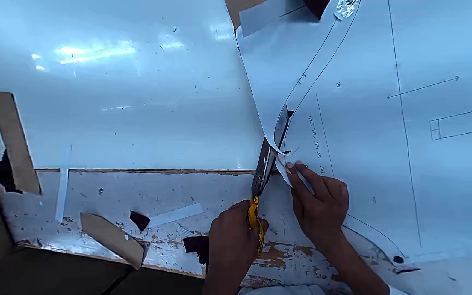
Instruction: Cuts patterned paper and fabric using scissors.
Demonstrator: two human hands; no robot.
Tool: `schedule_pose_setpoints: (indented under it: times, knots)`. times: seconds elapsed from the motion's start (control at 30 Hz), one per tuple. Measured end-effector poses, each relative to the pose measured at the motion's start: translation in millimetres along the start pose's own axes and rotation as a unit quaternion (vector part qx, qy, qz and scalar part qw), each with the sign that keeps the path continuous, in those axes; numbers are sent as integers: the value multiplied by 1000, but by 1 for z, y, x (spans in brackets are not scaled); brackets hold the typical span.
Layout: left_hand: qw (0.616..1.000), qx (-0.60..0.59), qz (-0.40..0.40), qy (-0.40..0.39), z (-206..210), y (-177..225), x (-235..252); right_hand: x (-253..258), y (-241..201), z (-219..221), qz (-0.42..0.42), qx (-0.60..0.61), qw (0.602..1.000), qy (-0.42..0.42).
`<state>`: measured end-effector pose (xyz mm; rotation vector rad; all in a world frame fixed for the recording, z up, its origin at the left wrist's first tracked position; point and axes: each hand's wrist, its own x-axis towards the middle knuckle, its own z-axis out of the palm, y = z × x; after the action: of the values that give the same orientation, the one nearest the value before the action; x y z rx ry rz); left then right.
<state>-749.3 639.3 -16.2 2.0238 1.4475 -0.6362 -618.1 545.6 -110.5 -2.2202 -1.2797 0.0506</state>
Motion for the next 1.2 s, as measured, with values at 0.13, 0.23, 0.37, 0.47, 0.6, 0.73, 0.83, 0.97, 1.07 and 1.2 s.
schedule_pose_setpoints:
  times: [0.13,0.23,0.37,0.47,0.6,0.73,0.83,0.97,1.07,1.2]
  knots:
    - [1000,-8,7,24,4,-2,0,0,0,-1,0,4,1000,-1]
    - [999,-12,7,33,4,-3,1,1,-1,-1,1,1,1000,1]
    - [999,-15,7,34,5,-5,3,2,-1,-1,0,-4,1000,-4]
    - [1000,-8,-3,16,1,-6,4,3,-2,-1,1,-3,1000,-4]
    - [1000,17,3,-13,-11,-8,7,2,-2,-1,2,2,1000,-6]
    - [999,26,7,-26,-20,-2,12,-1,-1,-2,-7,10,1000,-4]
    - [999,33,20,-29,-20,-5,12,-2,1,-3,-11,7,1000,-7]
    - [999,28,34,-12,-15,-10,9,-7,1,-5,-9,7,1000,-13]
    - [999,21,42,5,-10,-11,9,-7,1,-5,-7,13,1000,-8]
    - [999,18,36,9,-8,-14,12,-8,1,-6,-6,10,1000,-7]
